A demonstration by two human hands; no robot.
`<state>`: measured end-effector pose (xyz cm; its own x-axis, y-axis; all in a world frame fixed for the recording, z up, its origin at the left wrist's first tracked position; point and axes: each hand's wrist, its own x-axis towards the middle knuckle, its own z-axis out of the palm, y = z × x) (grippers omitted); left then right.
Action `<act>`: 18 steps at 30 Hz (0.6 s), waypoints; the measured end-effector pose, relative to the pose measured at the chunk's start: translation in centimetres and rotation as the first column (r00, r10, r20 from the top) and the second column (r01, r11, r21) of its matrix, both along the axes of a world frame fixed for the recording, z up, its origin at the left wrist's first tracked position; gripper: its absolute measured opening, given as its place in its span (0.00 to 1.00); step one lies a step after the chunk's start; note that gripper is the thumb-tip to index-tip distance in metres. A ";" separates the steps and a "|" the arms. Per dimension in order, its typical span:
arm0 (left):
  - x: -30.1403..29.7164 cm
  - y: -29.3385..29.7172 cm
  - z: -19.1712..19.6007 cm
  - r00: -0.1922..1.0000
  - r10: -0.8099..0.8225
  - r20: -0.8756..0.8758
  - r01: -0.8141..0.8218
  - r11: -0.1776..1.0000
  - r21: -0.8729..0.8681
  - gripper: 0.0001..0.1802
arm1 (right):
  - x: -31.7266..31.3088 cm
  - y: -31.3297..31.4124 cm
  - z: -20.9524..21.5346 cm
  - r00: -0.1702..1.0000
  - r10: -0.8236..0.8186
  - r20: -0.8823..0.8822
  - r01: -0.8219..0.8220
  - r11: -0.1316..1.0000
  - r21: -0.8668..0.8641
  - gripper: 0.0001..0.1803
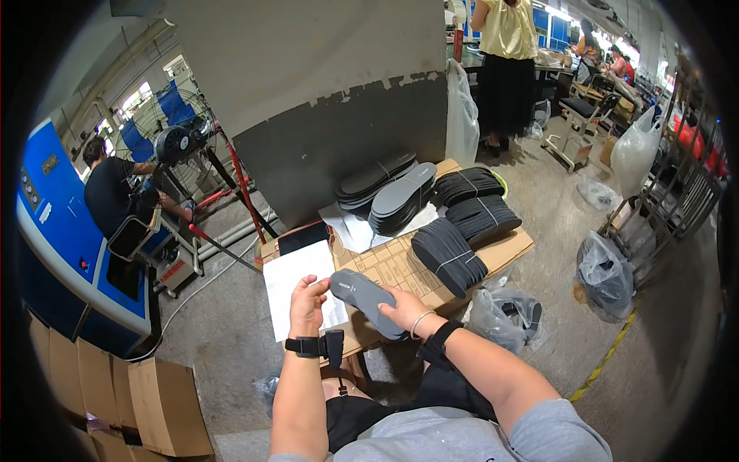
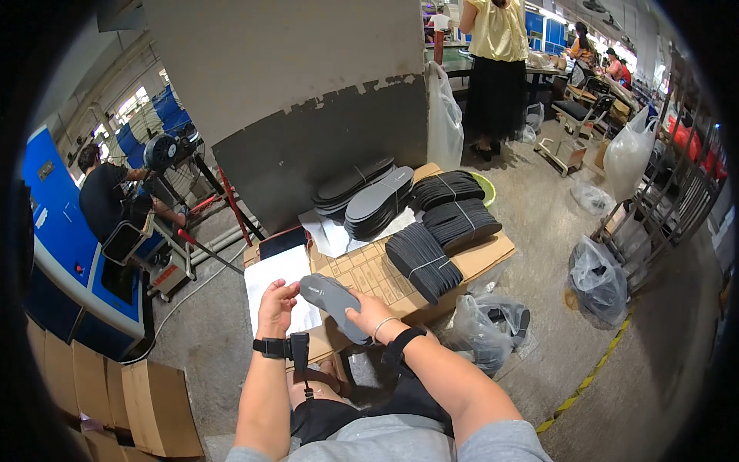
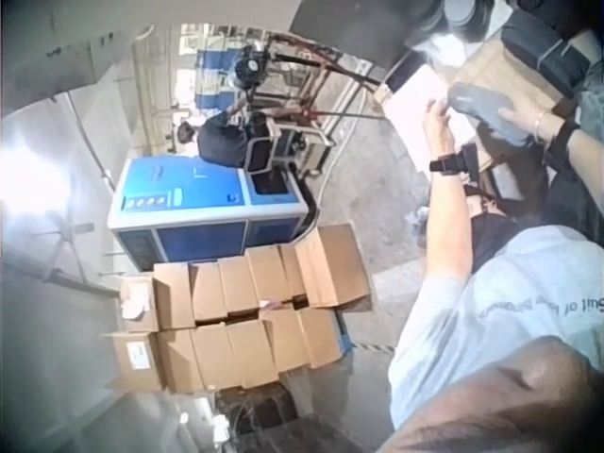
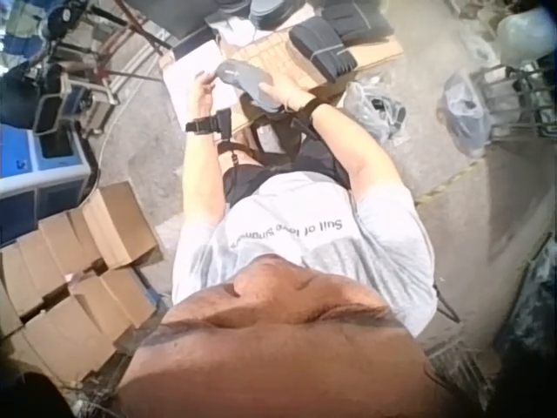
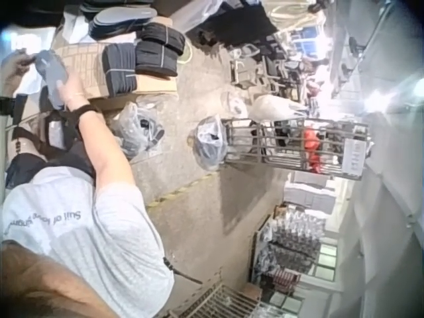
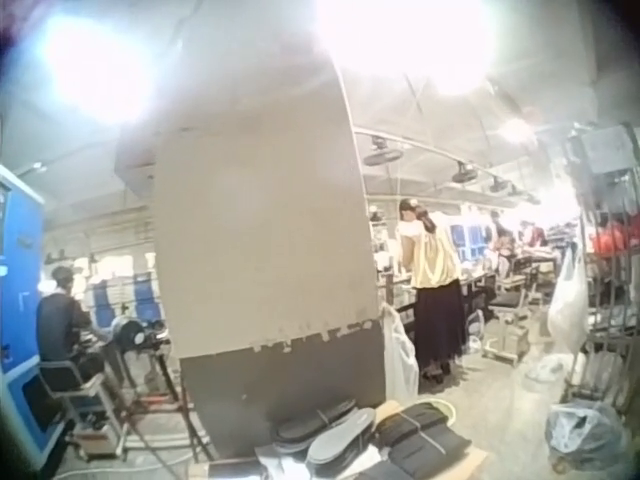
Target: The recorder is inspecting and organizing shoe insoles at a workstation.
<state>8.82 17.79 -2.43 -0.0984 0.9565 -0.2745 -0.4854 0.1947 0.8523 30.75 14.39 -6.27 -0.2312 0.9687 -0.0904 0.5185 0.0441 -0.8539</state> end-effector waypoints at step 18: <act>2.4 -0.8 1.2 0.900 0.019 -0.435 0.113 0.955 0.275 0.11 | -1.1 -1.5 3.4 0.952 0.057 0.301 -0.057 0.998 -0.011 0.32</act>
